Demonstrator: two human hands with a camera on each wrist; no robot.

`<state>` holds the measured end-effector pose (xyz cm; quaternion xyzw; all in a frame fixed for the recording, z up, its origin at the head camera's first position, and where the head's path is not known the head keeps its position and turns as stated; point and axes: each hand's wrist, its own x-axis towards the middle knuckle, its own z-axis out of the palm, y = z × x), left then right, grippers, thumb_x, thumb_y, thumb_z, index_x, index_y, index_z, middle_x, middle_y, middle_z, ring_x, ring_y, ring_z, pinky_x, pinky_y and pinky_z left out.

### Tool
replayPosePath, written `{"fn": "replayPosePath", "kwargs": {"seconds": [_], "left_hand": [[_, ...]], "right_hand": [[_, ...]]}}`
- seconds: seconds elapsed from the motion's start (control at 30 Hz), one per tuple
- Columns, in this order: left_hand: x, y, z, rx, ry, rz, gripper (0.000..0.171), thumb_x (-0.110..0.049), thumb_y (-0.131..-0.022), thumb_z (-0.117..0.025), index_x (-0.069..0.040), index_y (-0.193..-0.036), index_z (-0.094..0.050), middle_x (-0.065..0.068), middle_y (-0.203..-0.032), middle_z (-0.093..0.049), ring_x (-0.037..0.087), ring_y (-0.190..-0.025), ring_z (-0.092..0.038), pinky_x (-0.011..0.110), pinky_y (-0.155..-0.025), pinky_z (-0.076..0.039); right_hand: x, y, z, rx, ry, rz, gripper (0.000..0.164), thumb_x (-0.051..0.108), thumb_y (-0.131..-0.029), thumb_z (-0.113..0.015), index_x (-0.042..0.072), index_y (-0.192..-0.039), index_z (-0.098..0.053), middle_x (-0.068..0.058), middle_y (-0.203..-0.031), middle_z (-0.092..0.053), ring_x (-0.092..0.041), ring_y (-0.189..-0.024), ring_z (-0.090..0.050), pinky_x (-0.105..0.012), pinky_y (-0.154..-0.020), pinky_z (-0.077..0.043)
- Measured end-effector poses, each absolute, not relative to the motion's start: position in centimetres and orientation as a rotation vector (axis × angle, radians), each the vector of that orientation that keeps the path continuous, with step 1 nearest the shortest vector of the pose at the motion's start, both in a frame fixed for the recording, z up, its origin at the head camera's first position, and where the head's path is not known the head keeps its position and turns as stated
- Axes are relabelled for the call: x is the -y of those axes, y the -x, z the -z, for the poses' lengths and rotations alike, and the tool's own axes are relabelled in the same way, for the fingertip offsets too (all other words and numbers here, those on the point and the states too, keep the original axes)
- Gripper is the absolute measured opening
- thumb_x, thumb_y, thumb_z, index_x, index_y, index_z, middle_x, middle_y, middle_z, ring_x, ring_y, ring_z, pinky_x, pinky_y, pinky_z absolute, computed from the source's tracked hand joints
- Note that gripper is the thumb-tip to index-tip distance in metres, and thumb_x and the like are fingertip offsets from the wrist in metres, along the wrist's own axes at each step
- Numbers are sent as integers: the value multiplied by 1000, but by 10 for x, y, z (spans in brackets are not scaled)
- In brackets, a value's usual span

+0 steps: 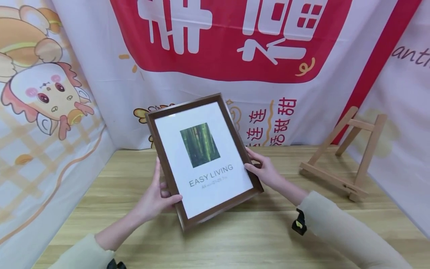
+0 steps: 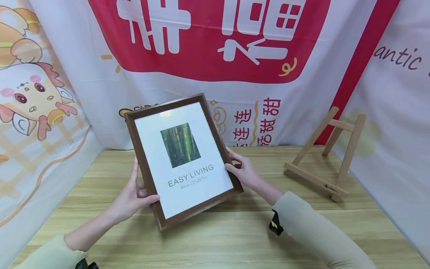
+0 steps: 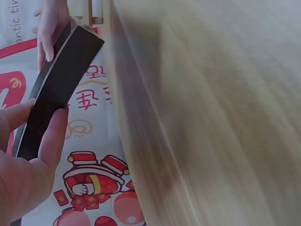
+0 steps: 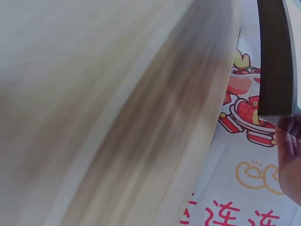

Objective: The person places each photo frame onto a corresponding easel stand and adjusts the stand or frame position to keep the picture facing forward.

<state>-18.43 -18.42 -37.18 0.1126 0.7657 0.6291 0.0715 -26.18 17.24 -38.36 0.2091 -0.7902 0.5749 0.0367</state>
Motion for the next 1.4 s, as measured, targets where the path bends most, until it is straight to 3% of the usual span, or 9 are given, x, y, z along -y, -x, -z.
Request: {"fn": "replayPosePath", "kwargs": {"seconds": [0.2,0.37,0.5,0.77,1.1,1.27,1.4], "left_hand": [[178,194,372,-2437,-427,-1770,125,6,-82,-73,-45,-149,19,39,-140,-35,43,-105,-61,35,-75,-58],[169,205,374,-2535,-517,-1679,119,5,-82,-73,-36,-154,13,37,-140,-37,43,-106,-61,32,-77,-57],[160,211,375,-2576,-569,-1653,116,4,-82,-74,-30,-156,8,35,-140,-39,42,-106,-60,35,-80,-57],[132,228,371,-2647,-656,-1615,111,1,-83,-74,-40,-155,0,16,-157,-23,41,-119,-53,38,-84,-55],[98,252,381,-2651,-883,-1640,109,2,-84,-72,-37,-156,-1,23,-144,-42,29,-96,-65,33,-74,-58],[81,265,379,-2661,-1018,-1628,106,1,-85,-72,-31,-157,-1,15,-148,-39,23,-97,-63,30,-76,-57],[68,276,377,-2699,-1084,-1579,106,-1,-86,-72,-33,-157,1,12,-153,-32,23,-102,-62,28,-80,-56]], "right_hand": [[-186,241,388,2405,-725,-1788,69,-8,-94,-55,8,-154,-25,-32,-129,-50,-43,-107,-58,-33,-83,-56],[-195,221,392,2386,-666,-1806,72,-9,-94,-53,7,-155,-19,-32,-122,-49,-43,-101,-60,-32,-79,-57],[-201,211,395,2318,-602,-1786,70,-11,-93,-54,2,-153,-20,-31,-115,-50,-35,-93,-62,-28,-74,-57],[-221,205,400,2202,-528,-1751,70,-16,-91,-53,-1,-151,-20,-33,-113,-49,-8,-88,-62,-22,-71,-56],[-250,199,397,2268,-445,-1552,73,-10,-94,-54,6,-154,-16,-30,-117,-48,-1,-93,-57,-15,-74,-52],[-262,197,397,2258,-388,-1425,73,-9,-93,-55,3,-153,-15,-29,-116,-50,1,-93,-53,-8,-74,-47],[-272,198,397,2238,-371,-1371,73,-11,-93,-54,3,-153,-14,-28,-117,-49,2,-96,-50,-5,-78,-43]]}}
